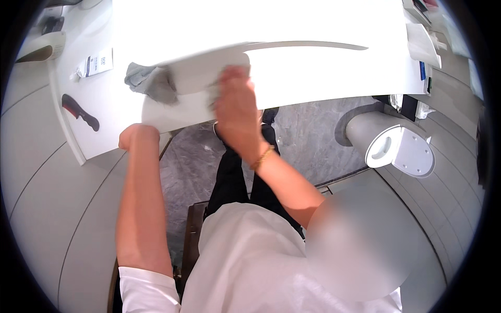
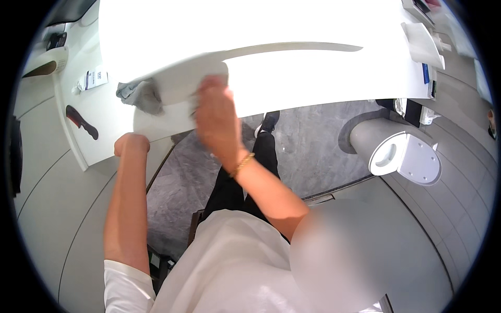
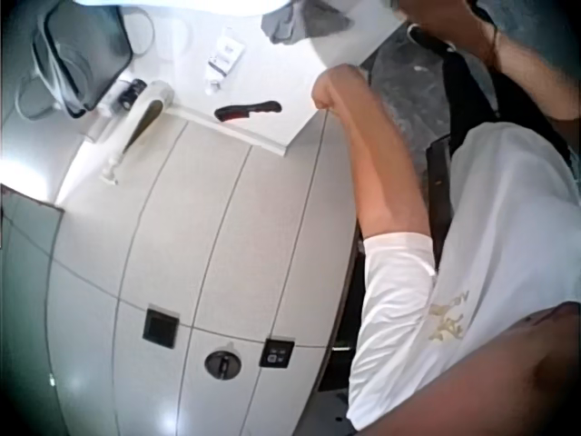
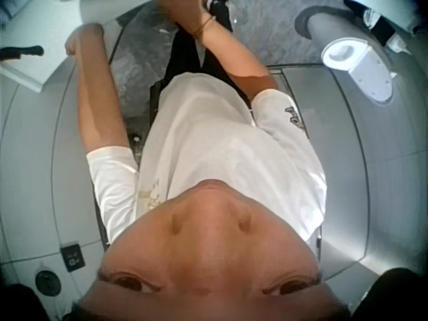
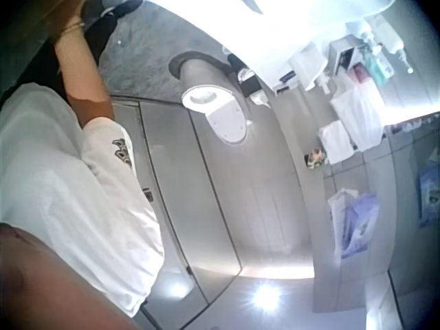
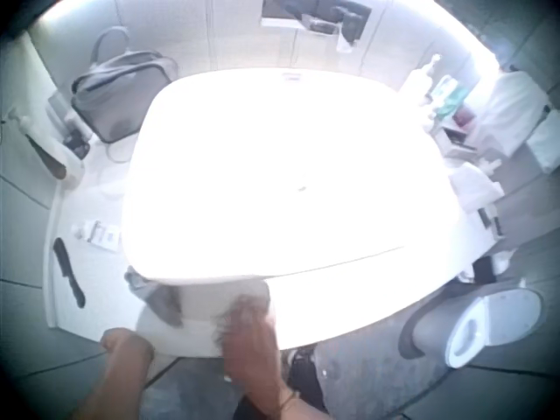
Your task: The person wipes the interior of a sink and the adjacent countertop with a cloth, moving toiletries aside, then rinses the cloth under the faucet before wiping the faucet and sink rim.
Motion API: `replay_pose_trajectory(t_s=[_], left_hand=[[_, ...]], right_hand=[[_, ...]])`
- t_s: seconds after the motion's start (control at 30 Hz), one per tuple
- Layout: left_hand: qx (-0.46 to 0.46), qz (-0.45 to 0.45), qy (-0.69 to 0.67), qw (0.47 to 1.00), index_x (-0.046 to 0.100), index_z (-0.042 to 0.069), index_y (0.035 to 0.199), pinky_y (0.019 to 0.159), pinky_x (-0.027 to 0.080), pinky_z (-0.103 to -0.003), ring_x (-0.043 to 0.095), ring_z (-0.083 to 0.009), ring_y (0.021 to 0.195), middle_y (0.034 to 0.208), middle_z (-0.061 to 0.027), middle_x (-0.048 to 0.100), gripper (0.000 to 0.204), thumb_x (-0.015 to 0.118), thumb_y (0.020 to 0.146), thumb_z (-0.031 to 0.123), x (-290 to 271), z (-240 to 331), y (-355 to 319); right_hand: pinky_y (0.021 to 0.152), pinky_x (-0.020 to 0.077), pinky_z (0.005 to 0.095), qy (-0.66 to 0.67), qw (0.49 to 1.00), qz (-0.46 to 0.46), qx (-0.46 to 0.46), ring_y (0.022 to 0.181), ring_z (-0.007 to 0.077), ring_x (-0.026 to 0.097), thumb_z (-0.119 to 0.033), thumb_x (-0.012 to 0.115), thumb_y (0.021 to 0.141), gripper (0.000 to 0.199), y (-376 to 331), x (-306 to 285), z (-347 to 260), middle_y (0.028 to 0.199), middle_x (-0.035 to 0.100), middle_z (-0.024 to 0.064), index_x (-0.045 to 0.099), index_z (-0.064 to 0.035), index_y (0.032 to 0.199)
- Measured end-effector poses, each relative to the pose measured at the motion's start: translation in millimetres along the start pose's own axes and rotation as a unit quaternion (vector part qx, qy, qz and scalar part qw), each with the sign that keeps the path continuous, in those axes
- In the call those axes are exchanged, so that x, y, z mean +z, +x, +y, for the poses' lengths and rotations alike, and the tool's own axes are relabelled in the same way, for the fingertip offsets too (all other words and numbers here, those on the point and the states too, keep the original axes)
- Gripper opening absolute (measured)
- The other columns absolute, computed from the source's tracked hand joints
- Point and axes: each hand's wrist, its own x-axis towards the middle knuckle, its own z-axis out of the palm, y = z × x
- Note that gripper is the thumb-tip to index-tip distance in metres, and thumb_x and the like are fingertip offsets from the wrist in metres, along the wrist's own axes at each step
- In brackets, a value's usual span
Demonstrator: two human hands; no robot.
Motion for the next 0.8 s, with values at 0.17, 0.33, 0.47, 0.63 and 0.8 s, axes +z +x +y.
replay_pose_trajectory(t_s=[0.17, 0.33, 0.47, 0.63, 0.8], left_hand=[[-0.004, 0.035, -0.016, 0.999, 0.059, 0.008, 0.119, 0.070, 0.054, -0.028, 0.066, -0.0155, 0.093, 0.111, -0.0013, 0.068, 0.029, 0.048, 0.092, 0.010, 14, 1, 46], [0.039, 0.047, 0.113, 0.992, 0.055, 0.005, 0.120, 0.070, 0.054, -0.027, 0.066, -0.0145, 0.093, 0.112, -0.0040, 0.067, 0.031, 0.054, 0.091, 0.012, 22, -4, 54], [0.039, 0.064, 0.085, 0.994, 0.051, 0.004, 0.122, 0.071, 0.054, -0.027, 0.066, -0.0148, 0.094, 0.114, -0.0059, 0.066, 0.032, 0.054, 0.092, 0.013, 21, -5, 46], [0.091, 0.014, 0.425, 0.900, 0.054, 0.004, 0.123, 0.070, 0.054, -0.027, 0.066, -0.0154, 0.094, 0.112, -0.0045, 0.067, 0.034, 0.055, 0.091, 0.015, 19, 0, 45], [0.300, -0.022, 0.865, 0.402, 0.064, 0.008, 0.116, 0.071, 0.053, -0.027, 0.067, -0.0150, 0.095, 0.110, -0.0021, 0.069, 0.029, 0.057, 0.089, 0.016, 19, 2, 56]], right_hand=[[0.112, 0.0330, 0.0426, 0.176, 0.971, -0.131, 0.096, 0.133, 0.0381, 0.042, -0.015, 0.051, 0.088, 0.048, 21, -39, 47, 0.139, 0.047, 0.0250, 0.050, 0.0084, 0.130], [0.112, 0.0300, 0.0463, -0.047, 0.978, 0.140, 0.149, 0.133, 0.0433, 0.039, -0.013, 0.048, 0.092, 0.048, -7, -43, 190, 0.141, 0.043, 0.0303, 0.044, 0.0117, 0.133], [0.115, 0.0226, 0.0505, -0.009, 0.964, 0.146, 0.222, 0.136, 0.0455, 0.033, -0.013, 0.047, 0.092, 0.052, 1, -27, 133, 0.143, 0.037, 0.0330, 0.038, 0.0153, 0.135], [0.114, 0.0264, 0.0513, 0.042, 0.997, 0.036, 0.061, 0.137, 0.0403, 0.033, -0.021, 0.053, 0.087, 0.060, 21, -4, -16, 0.141, 0.043, 0.0266, 0.041, 0.0132, 0.135], [0.119, 0.0202, 0.0461, 0.091, 0.994, -0.019, 0.056, 0.140, 0.0389, 0.030, -0.020, 0.049, 0.090, 0.057, 15, -16, 68, 0.146, 0.038, 0.0263, 0.041, 0.0126, 0.136]])
